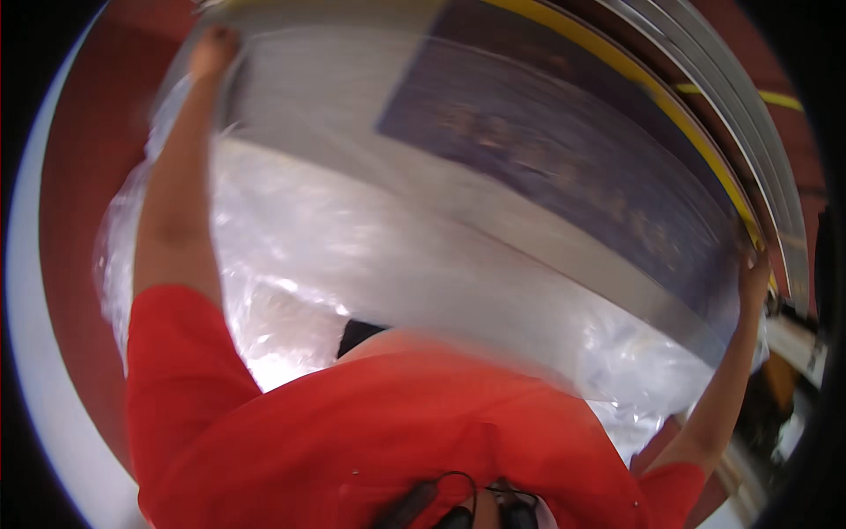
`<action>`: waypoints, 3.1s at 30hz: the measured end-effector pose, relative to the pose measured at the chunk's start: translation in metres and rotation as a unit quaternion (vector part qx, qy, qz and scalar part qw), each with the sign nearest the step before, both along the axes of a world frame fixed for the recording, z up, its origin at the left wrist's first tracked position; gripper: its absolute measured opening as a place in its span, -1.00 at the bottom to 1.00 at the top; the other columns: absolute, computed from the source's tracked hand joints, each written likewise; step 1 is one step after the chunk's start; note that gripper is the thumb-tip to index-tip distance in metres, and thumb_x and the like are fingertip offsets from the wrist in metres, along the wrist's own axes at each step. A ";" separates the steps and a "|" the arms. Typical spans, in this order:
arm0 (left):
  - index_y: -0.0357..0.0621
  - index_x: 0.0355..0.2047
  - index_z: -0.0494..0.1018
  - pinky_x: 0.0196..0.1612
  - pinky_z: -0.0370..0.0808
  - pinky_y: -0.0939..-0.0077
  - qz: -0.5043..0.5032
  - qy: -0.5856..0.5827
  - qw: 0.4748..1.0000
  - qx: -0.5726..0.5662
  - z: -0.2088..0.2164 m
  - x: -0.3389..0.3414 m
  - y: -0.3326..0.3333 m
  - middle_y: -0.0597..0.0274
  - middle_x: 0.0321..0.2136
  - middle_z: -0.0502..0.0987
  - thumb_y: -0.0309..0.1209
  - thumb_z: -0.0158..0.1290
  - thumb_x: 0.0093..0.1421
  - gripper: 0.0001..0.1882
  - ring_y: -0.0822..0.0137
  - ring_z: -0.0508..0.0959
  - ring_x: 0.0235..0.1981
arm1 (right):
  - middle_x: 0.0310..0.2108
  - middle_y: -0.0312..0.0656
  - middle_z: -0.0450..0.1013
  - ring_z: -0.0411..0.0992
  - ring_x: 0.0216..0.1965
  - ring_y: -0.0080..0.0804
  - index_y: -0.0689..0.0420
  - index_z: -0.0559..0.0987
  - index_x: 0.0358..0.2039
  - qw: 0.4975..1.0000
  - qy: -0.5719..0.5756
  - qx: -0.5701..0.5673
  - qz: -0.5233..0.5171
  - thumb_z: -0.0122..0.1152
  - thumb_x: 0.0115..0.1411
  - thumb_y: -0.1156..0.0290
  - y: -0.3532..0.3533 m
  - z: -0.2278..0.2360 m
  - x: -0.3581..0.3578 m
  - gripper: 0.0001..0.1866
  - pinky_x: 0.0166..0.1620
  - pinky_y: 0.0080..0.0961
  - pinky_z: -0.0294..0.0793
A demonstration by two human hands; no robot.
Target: The person wraps a large rectangular object with a clear plastic sheet. They repeatedly lift the plastic, smooth it over the surface, and fold the edges to cover the item completely.
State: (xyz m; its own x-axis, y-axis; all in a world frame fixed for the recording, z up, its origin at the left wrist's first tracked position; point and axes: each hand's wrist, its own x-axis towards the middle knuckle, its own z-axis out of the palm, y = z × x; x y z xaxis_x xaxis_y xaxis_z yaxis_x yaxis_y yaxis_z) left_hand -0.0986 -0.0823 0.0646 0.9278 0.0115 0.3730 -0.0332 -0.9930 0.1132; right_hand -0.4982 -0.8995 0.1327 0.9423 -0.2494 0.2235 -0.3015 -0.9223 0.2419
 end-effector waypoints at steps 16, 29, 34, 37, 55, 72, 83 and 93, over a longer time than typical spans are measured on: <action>-0.20 -0.27 0.28 -0.19 0.28 0.22 0.089 0.026 0.991 -0.099 0.037 -0.055 -0.042 -0.10 -0.32 0.38 -0.21 -0.24 0.03 -0.65 0.00 0.38 -0.26 | -0.50 -0.15 0.39 0.35 -0.43 -0.33 0.24 0.42 -0.43 0.498 0.357 0.655 0.442 -0.07 -0.06 0.40 0.590 -0.001 0.108 -0.80 -0.35 -0.52 0.30; -0.14 -0.26 0.31 -0.11 0.23 0.24 -0.012 0.075 0.995 0.070 0.009 -0.008 -0.005 -0.04 -0.18 0.29 -0.16 -0.33 0.07 -0.61 0.01 0.29 -0.14 | -0.46 -0.16 0.40 0.37 -0.43 -0.35 0.30 0.41 -0.43 0.803 -0.367 0.468 -0.030 -0.08 -0.02 0.39 0.194 0.142 -0.176 -0.78 -0.36 -0.54 0.35; -0.20 -0.24 0.28 -0.14 0.24 0.23 -0.015 0.027 0.999 0.041 -0.024 0.042 0.048 -0.13 -0.24 0.33 -0.09 -0.30 0.06 -0.55 -0.04 0.31 -0.17 | -0.45 -0.15 0.40 0.37 -0.43 -0.34 0.31 0.40 -0.38 0.943 -0.114 0.102 -0.296 -0.08 -0.01 0.39 0.099 0.107 -0.280 -0.75 -0.36 -0.53 0.38; -0.23 -0.26 0.28 -0.19 0.26 0.21 -0.054 0.024 0.998 0.027 -0.040 0.058 0.060 -0.14 -0.27 0.34 -0.09 -0.29 0.06 -0.55 -0.07 0.32 -0.20 | -0.44 -0.17 0.39 0.38 -0.45 -0.35 0.29 0.39 -0.35 0.818 -0.303 0.360 -0.329 -0.09 0.01 0.33 0.112 0.089 -0.277 -0.72 -0.38 -0.52 0.39; -0.25 -0.40 0.30 -0.33 0.30 0.25 -0.021 0.005 0.998 0.064 -0.037 0.055 0.096 -0.15 -0.44 0.38 -0.12 -0.23 0.06 -0.61 -0.07 0.38 -0.36 | 0.00 -0.05 0.08 -0.02 0.06 -0.11 0.19 0.15 -0.03 0.994 -0.085 -0.070 0.017 -0.20 0.05 0.10 0.138 0.092 -0.100 -0.46 0.05 -0.32 -0.03; -0.25 -0.21 0.31 -0.13 0.23 0.46 -0.090 0.116 0.988 -0.040 -0.009 0.033 0.108 0.05 -0.27 0.39 -0.11 -0.26 0.10 -0.55 0.21 0.36 -0.20 | -0.14 -0.16 0.28 0.14 -0.03 -0.27 0.10 0.40 -0.23 0.995 -0.074 0.034 -0.060 -0.07 0.01 0.12 0.094 -0.008 -0.028 -0.62 0.02 -0.25 -0.03; -0.30 -0.16 0.27 -0.06 0.18 0.52 -0.147 0.158 0.897 -0.386 0.063 0.005 0.149 0.12 -0.22 0.37 -0.24 -0.31 0.14 -0.60 0.30 0.34 -0.17 | -0.58 -0.26 0.33 0.30 -0.52 -0.40 0.15 0.40 -0.52 0.979 -0.191 -0.067 0.026 0.01 0.00 0.32 0.067 -0.012 -0.006 -0.83 -0.39 -0.44 0.28; -0.28 -0.26 0.33 -0.20 0.28 0.35 -0.025 -0.106 0.994 -0.025 -0.018 0.109 0.059 -0.06 -0.27 0.37 -0.08 -0.23 0.05 -0.52 0.05 0.37 -0.24 | -0.63 -0.05 0.38 0.38 -0.54 -0.28 0.27 0.40 -0.54 0.900 -0.303 0.269 -0.159 -0.02 -0.03 0.25 0.016 -0.020 0.002 -0.72 -0.43 -0.46 0.31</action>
